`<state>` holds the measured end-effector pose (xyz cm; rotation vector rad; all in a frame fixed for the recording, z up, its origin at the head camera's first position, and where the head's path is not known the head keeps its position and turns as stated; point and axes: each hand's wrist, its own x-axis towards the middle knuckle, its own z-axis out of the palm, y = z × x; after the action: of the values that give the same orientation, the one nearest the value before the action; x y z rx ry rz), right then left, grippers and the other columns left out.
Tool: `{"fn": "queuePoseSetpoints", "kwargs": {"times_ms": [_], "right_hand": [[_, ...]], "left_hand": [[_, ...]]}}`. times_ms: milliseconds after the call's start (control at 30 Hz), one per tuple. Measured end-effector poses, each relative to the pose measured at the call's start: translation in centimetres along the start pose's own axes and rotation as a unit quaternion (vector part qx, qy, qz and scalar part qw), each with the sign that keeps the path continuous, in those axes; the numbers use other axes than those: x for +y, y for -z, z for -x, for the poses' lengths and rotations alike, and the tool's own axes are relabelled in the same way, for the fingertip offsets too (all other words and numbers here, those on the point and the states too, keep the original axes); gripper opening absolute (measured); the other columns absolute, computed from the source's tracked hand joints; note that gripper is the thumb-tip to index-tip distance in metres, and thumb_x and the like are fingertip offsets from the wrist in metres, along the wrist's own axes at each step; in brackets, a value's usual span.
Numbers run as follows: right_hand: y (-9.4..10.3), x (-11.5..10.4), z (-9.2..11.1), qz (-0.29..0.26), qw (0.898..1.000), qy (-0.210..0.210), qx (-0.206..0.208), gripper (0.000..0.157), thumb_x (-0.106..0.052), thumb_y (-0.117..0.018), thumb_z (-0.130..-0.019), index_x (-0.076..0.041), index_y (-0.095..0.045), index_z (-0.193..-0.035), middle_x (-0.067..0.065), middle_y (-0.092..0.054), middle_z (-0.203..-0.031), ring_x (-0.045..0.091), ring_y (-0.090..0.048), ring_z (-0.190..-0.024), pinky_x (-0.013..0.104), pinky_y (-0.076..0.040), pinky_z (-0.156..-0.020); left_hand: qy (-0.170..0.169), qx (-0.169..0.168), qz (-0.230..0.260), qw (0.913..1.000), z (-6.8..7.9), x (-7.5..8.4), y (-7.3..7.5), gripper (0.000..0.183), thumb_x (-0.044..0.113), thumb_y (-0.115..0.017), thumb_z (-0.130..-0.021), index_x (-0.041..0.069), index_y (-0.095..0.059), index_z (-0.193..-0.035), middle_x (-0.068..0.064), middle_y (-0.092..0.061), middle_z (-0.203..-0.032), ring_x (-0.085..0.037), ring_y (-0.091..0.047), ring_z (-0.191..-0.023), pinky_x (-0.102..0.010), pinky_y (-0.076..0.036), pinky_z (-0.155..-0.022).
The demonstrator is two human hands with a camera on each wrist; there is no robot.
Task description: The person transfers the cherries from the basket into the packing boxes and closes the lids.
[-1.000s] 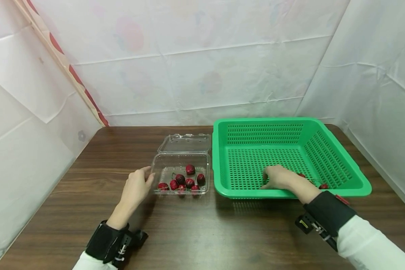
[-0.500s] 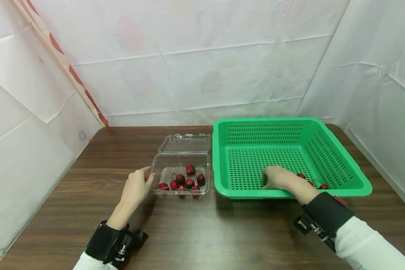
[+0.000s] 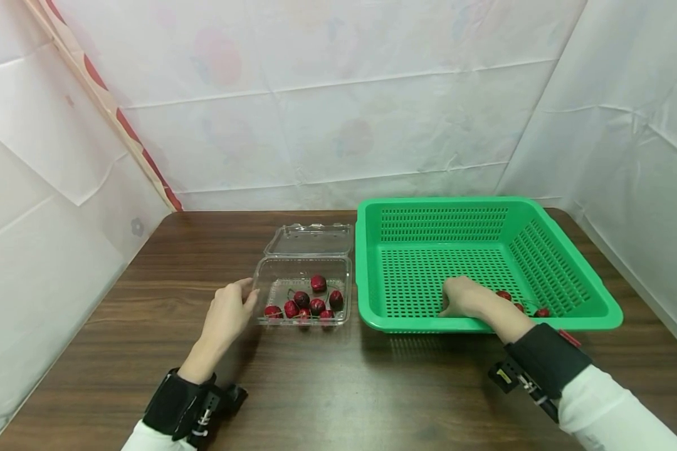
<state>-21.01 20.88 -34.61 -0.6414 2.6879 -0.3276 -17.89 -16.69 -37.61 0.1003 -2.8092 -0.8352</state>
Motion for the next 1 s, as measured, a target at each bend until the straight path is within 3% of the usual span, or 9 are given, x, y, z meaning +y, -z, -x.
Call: {"fn": "queuePoseSetpoints", "kwargs": {"times_ms": [167, 367, 600, 800, 1000], "right_hand": [[0.1, 0.1, 0.1, -0.02, 1.0, 0.019, 0.011, 0.023, -0.011, -0.068, -0.076, -0.012, -0.056, -0.057, -0.007, -0.036, -0.049, 0.007, -0.026, -0.046, 0.025, -0.027, -0.048], [0.5, 0.1, 0.5, -0.056, 0.998, 0.026, 0.031, 0.015, -0.016, -0.067, -0.077, -0.01, -0.059, -0.066, -0.003, -0.048, -0.058, 0.01, -0.039, -0.05, 0.028, -0.032, -0.049], [0.9, 0.1, 0.8, -0.093, 0.994, 0.021, 0.059, 0.013, -0.02, -0.066, -0.078, -0.009, -0.06, -0.075, -0.001, -0.053, -0.065, 0.014, -0.044, -0.055, 0.031, -0.034, -0.052], [1.3, 0.4, 0.6, -0.094, 0.989, 0.011, 0.112, 0.016, -0.024, -0.066, -0.079, -0.009, -0.062, -0.076, -0.002, -0.056, -0.068, 0.013, -0.048, -0.057, 0.03, -0.036, -0.053], [1.6, 0.4, 0.8, -0.105, 0.978, -0.017, 0.18, 0.024, -0.03, -0.067, -0.078, -0.006, -0.063, -0.08, 0.0, -0.061, -0.075, 0.017, -0.057, -0.067, 0.033, -0.043, -0.058]], "left_hand": [[0.005, 0.0, -0.002, 1.0, 0.0, 0.0, 0.1, 0.034, 0.011, -0.054, -0.087, -0.009, -0.054, -0.114, -0.005, -0.049, -0.053, -0.01, -0.03, -0.036, -0.022, -0.024, -0.033], [0.005, 0.002, -0.003, 1.0, 0.0, -0.1, 0.0, 0.034, 0.012, -0.054, -0.087, -0.009, -0.055, -0.114, -0.006, -0.051, -0.056, -0.011, -0.031, -0.037, -0.023, -0.025, -0.033], [0.006, 0.006, -0.004, 1.0, -0.1, 0.1, 0.0, 0.034, 0.012, -0.055, -0.087, -0.009, -0.055, -0.113, -0.017, -0.062, -0.076, -0.013, -0.037, -0.039, -0.026, -0.028, -0.034], [0.009, 0.005, -0.005, 0.9999, -0.1, 0.1, 0.0, 0.034, 0.012, -0.054, -0.087, -0.009, -0.055, -0.113, -0.018, -0.063, -0.078, -0.013, -0.037, -0.039, -0.026, -0.028, -0.035], [0.013, 0.006, -0.007, 0.9999, -0.1, 0.3, 0.0, 0.034, 0.012, -0.054, -0.087, -0.009, -0.055, -0.113, -0.018, -0.063, -0.077, -0.013, -0.038, -0.039, -0.025, -0.029, -0.035]]}}
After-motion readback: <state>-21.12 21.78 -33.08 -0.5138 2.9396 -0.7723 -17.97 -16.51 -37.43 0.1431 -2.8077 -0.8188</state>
